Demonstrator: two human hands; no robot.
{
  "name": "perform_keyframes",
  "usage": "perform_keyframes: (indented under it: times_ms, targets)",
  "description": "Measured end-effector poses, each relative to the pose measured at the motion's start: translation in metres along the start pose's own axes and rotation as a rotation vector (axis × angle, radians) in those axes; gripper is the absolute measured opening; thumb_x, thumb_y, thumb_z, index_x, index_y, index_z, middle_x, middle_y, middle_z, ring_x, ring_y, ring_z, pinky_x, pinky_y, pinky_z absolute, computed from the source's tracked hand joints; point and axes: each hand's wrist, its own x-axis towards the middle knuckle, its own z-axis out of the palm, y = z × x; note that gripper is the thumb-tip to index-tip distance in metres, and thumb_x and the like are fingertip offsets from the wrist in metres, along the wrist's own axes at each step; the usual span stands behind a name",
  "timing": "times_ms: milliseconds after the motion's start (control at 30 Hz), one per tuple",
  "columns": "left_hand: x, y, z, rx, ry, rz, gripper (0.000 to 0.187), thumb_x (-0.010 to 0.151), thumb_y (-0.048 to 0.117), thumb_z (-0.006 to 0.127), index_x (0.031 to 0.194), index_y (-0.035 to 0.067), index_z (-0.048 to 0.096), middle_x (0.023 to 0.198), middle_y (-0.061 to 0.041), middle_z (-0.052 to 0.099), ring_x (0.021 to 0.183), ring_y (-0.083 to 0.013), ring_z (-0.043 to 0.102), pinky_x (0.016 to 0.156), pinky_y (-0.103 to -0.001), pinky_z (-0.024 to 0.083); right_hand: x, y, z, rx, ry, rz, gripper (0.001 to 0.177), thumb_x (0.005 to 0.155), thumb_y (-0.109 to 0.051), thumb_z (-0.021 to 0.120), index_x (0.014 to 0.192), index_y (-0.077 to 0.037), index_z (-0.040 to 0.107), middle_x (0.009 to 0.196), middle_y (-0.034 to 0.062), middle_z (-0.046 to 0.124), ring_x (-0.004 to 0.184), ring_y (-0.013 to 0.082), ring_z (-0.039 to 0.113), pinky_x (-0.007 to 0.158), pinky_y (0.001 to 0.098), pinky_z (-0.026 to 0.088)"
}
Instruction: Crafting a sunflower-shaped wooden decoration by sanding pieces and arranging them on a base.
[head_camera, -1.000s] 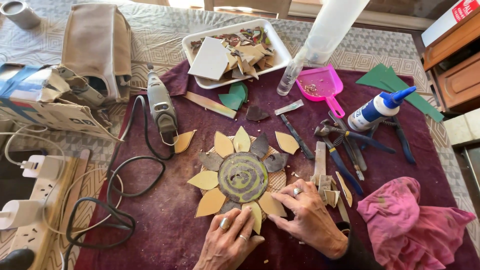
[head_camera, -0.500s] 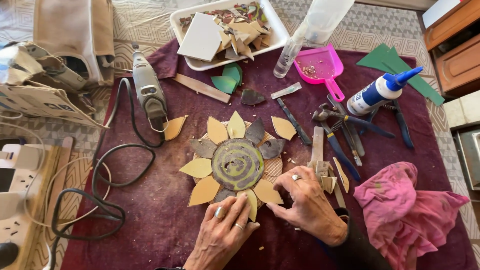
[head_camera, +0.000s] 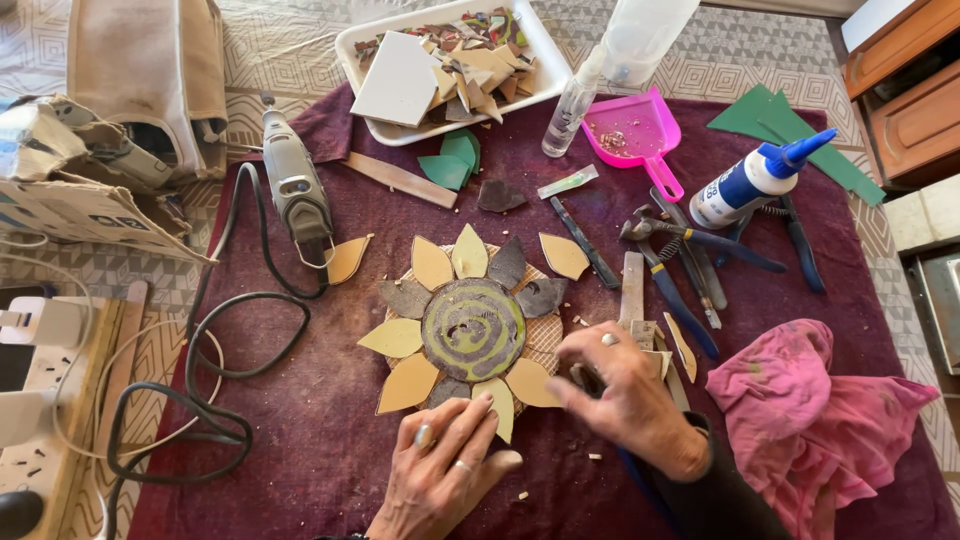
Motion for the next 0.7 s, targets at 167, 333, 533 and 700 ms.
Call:
perform_keyframes:
  times_ms: [167,333,533,700]
  targets:
    - [0.010,0.001,-0.008,0.004,0.249,-0.040,0.031,0.084,0.007,0.082,0.114,0.001,0.073,0.117,-0.010,0.076,0.106,-0.0221,0.070,0.092,-0.034,0.048,0.018,0.001,-0.027,-0.188,0.089,0.054,0.038,0.080,-0.019,0.081,0.113,-0.007,0.067,0.104,0.0132,0.068,0.095,0.0297,0.070,0.082,0.0390,0.057]
    - [0.017,0.007,-0.016,-0.005,0.356,-0.141,0.027,0.081,-0.007,0.075,0.106,0.002,0.073,0.109,-0.008,0.077,0.100,-0.0230,0.072,0.089,-0.033,0.049,0.046,0.006,-0.037,-0.240,0.035,-0.132,0.039,0.084,-0.010,0.078,0.119,-0.005,0.064,0.109,0.0151,0.070,0.102,0.0322,0.070,0.087,0.0399,0.056]
    - [0.011,0.005,-0.020,0.012,0.352,-0.194,0.031,0.079,-0.008,0.074,0.109,0.002,0.073,0.112,-0.008,0.076,0.103,-0.0237,0.070,0.090,-0.035,0.048,0.070,0.008,-0.024,-0.209,-0.113,-0.259,0.064,0.080,-0.010,0.080,0.137,-0.001,0.053,0.122,0.0193,0.066,0.110,0.0328,0.066,0.097,0.0410,0.053]
    - [0.007,0.006,-0.021,0.003,0.422,-0.277,0.029,0.085,-0.009,0.074,0.111,0.003,0.071,0.115,-0.007,0.076,0.104,-0.0255,0.069,0.093,-0.034,0.049,0.072,0.004,-0.016,-0.120,-0.128,-0.191,0.073,0.079,-0.009,0.080,0.144,-0.003,0.048,0.135,0.0127,0.064,0.122,0.0302,0.062,0.103,0.0396,0.050]
